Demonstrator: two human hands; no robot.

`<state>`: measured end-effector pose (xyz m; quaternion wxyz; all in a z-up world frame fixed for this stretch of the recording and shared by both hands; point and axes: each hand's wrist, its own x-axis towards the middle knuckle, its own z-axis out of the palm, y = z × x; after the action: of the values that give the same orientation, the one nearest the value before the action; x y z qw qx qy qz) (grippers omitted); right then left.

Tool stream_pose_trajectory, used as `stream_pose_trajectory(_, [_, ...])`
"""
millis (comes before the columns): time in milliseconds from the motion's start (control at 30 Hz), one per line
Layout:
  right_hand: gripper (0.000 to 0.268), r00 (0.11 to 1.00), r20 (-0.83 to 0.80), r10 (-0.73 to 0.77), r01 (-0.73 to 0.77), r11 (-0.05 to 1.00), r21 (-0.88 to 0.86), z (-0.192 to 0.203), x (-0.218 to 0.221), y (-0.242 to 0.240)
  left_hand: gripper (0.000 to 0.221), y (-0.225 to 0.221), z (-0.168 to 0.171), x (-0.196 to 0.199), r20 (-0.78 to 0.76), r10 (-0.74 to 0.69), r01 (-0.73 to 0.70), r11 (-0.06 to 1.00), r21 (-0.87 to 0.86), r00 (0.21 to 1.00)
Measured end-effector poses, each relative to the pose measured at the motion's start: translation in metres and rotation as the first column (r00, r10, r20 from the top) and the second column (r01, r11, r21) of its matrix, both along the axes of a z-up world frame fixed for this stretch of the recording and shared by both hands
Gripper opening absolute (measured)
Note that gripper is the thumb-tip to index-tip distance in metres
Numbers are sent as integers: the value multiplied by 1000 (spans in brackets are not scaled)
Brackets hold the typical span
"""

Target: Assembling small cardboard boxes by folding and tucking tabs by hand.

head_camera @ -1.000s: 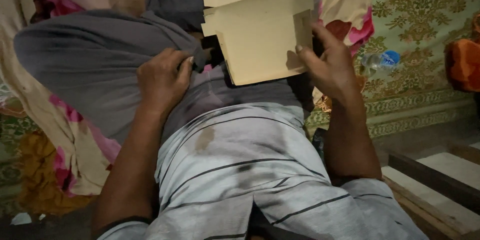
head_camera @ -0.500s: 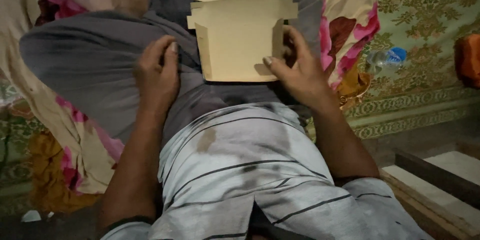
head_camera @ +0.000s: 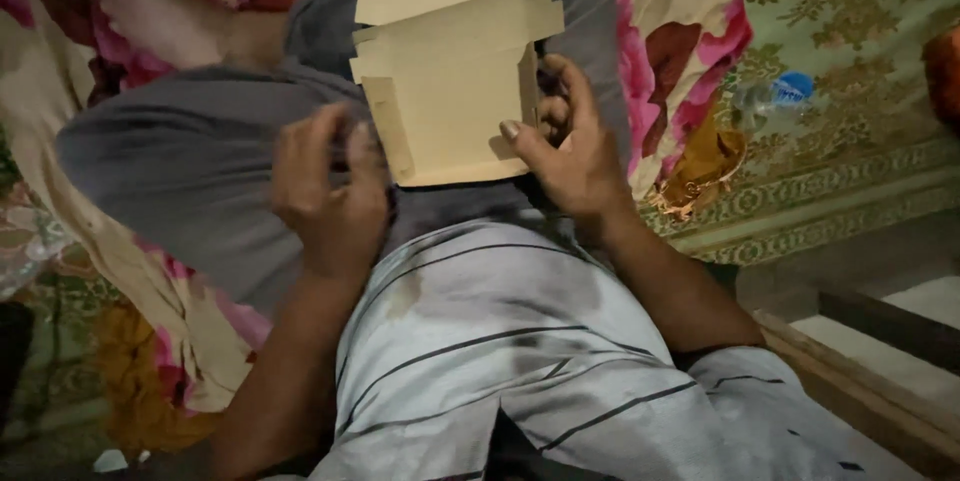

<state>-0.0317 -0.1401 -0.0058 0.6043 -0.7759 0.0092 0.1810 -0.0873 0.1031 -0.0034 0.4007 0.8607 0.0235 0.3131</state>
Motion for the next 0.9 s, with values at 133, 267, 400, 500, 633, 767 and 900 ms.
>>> stream_pose_trajectory(133, [79,997,72,-1,6,998,-69,23,-5,9,23,-23,18,8,-79,-241,233,968,-94,967])
stream_pose_trajectory(267, [77,990,128,59,-41,990,-136,49,-13,17,32,-51,34,16,-164,-292,239,929,-284,942])
stream_pose_trajectory(400, [79,977,204,65,-15,972,-236,58,-18,26,37,-66,31,23,-245,-348,216,872,-440,905])
stream_pose_trajectory(500, [86,967,220,125,-64,962,-264,60,-18,24,29,-69,24,26,-295,-359,175,846,-503,885])
stream_pose_trajectory(633, [96,960,212,181,-108,943,-314,58,-23,21,15,-67,42,30,-310,-361,143,821,-553,880])
stream_pose_trajectory(767, [96,944,255,212,-135,948,-288,58,-19,20,12,-58,50,33,-308,-409,166,792,-588,859])
stream_pose_trajectory(900, [81,946,272,178,-146,980,-134,62,-20,19,15,-47,57,35,-316,-460,130,709,-693,830])
